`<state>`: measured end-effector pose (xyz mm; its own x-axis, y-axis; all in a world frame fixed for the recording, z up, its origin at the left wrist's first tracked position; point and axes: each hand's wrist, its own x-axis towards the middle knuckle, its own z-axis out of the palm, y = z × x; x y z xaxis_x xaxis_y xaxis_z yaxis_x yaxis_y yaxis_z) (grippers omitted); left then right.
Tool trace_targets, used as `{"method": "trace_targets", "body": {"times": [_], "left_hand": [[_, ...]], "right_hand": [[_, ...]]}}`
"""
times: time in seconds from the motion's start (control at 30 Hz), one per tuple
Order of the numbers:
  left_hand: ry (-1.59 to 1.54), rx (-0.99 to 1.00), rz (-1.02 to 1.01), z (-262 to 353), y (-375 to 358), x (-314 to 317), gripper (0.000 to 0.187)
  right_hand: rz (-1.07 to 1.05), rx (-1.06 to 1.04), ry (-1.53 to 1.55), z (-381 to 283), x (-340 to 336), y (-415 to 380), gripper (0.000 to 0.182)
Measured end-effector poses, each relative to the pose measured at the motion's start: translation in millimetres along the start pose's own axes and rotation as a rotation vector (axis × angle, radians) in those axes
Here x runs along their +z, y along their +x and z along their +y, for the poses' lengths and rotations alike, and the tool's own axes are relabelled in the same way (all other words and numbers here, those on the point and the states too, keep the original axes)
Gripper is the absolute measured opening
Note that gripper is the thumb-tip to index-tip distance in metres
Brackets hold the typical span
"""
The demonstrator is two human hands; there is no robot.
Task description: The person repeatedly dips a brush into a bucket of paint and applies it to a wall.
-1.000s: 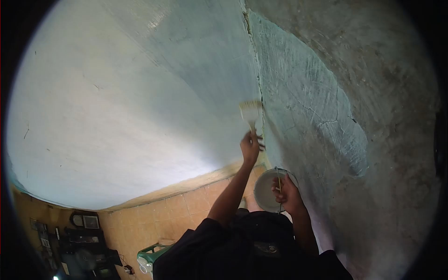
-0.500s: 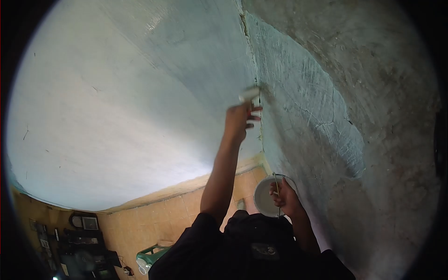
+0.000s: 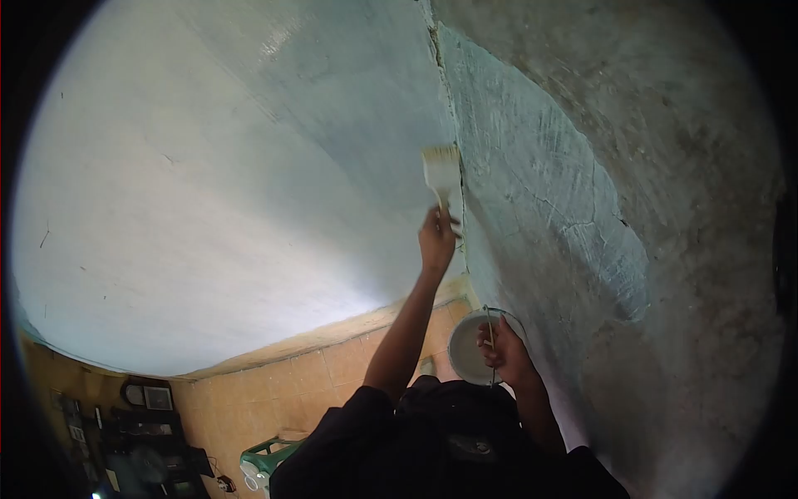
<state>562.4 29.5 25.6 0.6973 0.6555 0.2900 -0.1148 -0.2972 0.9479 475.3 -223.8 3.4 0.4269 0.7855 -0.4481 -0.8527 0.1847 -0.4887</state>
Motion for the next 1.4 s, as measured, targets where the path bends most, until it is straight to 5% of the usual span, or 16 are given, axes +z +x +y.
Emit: {"method": "trace_targets", "body": {"times": [0.1,0.23,0.33,0.5,0.7,0.83,1.03,1.17,1.2,1.4], "left_hand": [[0.065,-0.174,-0.064,-74,-48,-6,0.030],[-0.138,-0.664,-0.105,-72,-85,-37,0.035],[-0.286,-0.776,-0.049,-42,-75,-77,0.037],[-0.346,-0.581,0.098,95,-26,-145,0.037],[-0.321,-0.011,0.242,221,-25,-176,0.039],[-0.269,0.099,0.239,197,-9,-178,0.039],[-0.095,-0.183,0.190,18,-65,-150,0.041],[0.026,-0.430,0.094,-35,-127,-160,0.037],[0.098,-0.541,0.049,-34,-133,-169,0.034],[0.303,-0.380,-0.041,25,-123,-249,0.026]], "right_hand": [[-0.015,0.002,-0.032,1,-4,4,0.051],[-0.026,-0.003,-0.053,3,-3,5,0.050],[0.010,0.016,-0.044,4,-2,4,0.050],[-0.016,0.046,-0.049,4,0,16,0.050],[0.007,0.052,-0.081,3,29,16,0.050],[-0.012,0.058,-0.100,6,44,16,0.049],[-0.026,0.041,-0.086,2,64,17,0.049],[-0.047,0.053,-0.085,-3,79,18,0.046],[-0.048,0.053,-0.100,-4,84,18,0.047],[-0.011,0.055,-0.165,-10,98,22,0.048]]}}
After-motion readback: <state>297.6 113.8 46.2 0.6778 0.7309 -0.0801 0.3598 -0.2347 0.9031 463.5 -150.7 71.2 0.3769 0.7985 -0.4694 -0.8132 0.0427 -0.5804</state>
